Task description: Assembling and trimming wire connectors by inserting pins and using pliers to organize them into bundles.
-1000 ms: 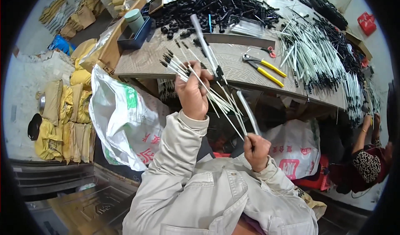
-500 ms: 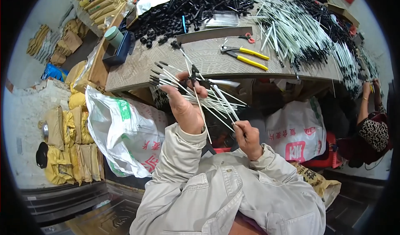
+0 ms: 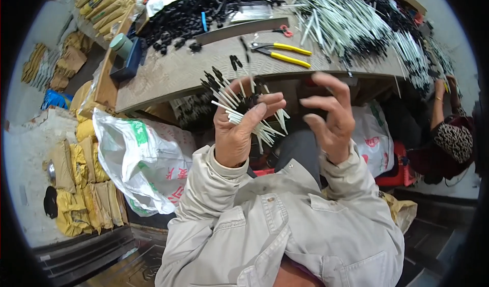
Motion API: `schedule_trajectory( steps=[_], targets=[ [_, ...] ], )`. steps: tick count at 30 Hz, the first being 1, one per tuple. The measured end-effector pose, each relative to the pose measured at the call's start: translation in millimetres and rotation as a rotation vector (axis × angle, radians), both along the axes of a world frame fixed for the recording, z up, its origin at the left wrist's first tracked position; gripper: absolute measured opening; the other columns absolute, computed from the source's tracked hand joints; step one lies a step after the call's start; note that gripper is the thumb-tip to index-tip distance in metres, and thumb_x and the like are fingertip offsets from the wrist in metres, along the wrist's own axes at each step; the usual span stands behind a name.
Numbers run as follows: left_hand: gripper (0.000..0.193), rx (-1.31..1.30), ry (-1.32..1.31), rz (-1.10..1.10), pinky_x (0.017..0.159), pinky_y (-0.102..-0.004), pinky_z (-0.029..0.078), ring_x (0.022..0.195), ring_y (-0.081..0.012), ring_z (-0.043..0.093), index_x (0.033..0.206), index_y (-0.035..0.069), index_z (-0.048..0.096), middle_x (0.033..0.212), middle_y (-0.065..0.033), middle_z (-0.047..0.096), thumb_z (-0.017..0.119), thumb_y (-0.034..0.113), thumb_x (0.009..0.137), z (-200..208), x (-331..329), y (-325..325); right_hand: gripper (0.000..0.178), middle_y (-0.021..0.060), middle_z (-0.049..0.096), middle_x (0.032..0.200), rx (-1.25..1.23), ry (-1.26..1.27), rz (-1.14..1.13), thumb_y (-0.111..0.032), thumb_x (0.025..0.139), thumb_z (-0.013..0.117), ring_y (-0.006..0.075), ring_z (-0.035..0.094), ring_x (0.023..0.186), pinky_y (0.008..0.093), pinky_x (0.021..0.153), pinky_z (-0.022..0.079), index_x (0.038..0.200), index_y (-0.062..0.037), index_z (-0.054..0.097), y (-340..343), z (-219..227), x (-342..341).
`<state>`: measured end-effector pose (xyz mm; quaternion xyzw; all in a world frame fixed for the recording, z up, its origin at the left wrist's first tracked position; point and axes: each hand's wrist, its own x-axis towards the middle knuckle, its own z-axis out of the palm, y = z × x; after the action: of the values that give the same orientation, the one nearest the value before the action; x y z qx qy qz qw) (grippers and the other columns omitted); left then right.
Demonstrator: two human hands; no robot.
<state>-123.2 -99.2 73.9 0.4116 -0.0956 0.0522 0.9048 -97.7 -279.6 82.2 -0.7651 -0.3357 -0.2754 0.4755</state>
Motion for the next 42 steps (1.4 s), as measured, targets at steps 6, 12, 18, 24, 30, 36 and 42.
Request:
schedule_trajectory(
  steps=[6, 12, 18, 24, 30, 36, 42],
  targets=[
    [0.02, 0.218, -0.078, -0.094, 0.071, -0.0229, 0.046, 0.089, -0.0131, 0.057, 0.1, 0.0, 0.05, 0.095, -0.0052, 0.055, 0.06, 0.005, 0.083, -20, -4, -1, 0.03, 0.0156, 0.048, 0.119, -0.111, -0.155, -0.034, -0.024, 0.067, 0.073, 0.0334, 0.036, 0.117, 0.0413, 0.097, 0.027, 0.089, -0.006, 0.064, 30, 22, 2],
    [0.022, 0.421, -0.101, -0.211, 0.074, -0.0206, 0.044, 0.086, -0.008, 0.054, 0.104, -0.001, 0.058, 0.099, -0.0028, 0.06, 0.058, 0.001, 0.083, -18, -14, -1, 0.022, 0.0125, 0.051, 0.12, -0.147, 0.002, 0.037, -0.019, 0.065, 0.073, 0.0305, 0.03, 0.121, 0.0407, 0.099, 0.023, 0.083, -0.0064, 0.067, 35, 14, -1],
    [0.017, 0.366, 0.033, -0.33, 0.078, -0.0246, 0.048, 0.087, -0.0109, 0.057, 0.097, 0.0, 0.062, 0.097, -0.0035, 0.06, 0.06, -0.002, 0.079, -22, -10, 8, 0.013, 0.007, 0.057, 0.112, -0.029, 0.092, 0.108, -0.014, 0.065, 0.073, 0.0279, 0.039, 0.116, 0.0392, 0.095, 0.024, 0.068, -0.0059, 0.063, 34, 7, -2],
    [0.017, 0.204, 0.115, -0.369, 0.076, -0.0269, 0.05, 0.084, -0.0132, 0.059, 0.101, -0.003, 0.059, 0.091, -0.0055, 0.061, 0.054, 0.001, 0.085, -19, -7, 5, 0.011, 0.0101, 0.055, 0.115, -0.099, 0.156, 0.152, -0.008, 0.07, 0.068, 0.0276, 0.036, 0.117, 0.0388, 0.097, 0.025, 0.08, -0.0063, 0.067, 32, 5, 5],
    [0.019, 0.618, -0.114, -0.214, 0.078, -0.03, 0.05, 0.087, -0.0211, 0.062, 0.102, -0.008, 0.056, 0.094, -0.014, 0.063, 0.047, -0.004, 0.086, -9, -11, 17, 0.02, 0.016, 0.05, 0.121, 0.047, 0.467, 0.691, -0.006, 0.075, 0.061, 0.0292, 0.037, 0.12, 0.0403, 0.099, 0.026, 0.095, -0.0019, 0.063, 13, 26, 40],
    [0.011, 0.496, -0.297, -0.378, 0.092, -0.0451, 0.04, 0.113, -0.0368, 0.047, 0.096, 0.001, 0.055, 0.124, -0.031, 0.041, 0.047, 0.005, 0.089, -9, -8, 55, 0.024, 0.0091, 0.065, 0.094, -0.032, 0.381, -0.078, -0.018, 0.086, 0.055, 0.0146, 0.06, 0.087, 0.0269, 0.08, 0.047, 0.101, -0.0012, 0.063, -68, 70, 200],
    [0.022, 0.047, -0.223, -0.39, 0.089, -0.0543, 0.04, 0.103, -0.0442, 0.052, 0.095, -0.002, 0.052, 0.105, -0.0357, 0.052, 0.047, 0.019, 0.09, -20, 15, 46, 0.02, 0.0114, 0.065, 0.08, -0.75, 0.426, -0.794, -0.023, 0.081, 0.058, 0.0222, 0.062, 0.072, 0.0344, 0.065, 0.048, 0.088, -0.0065, 0.067, -99, 44, 324]
  ],
)
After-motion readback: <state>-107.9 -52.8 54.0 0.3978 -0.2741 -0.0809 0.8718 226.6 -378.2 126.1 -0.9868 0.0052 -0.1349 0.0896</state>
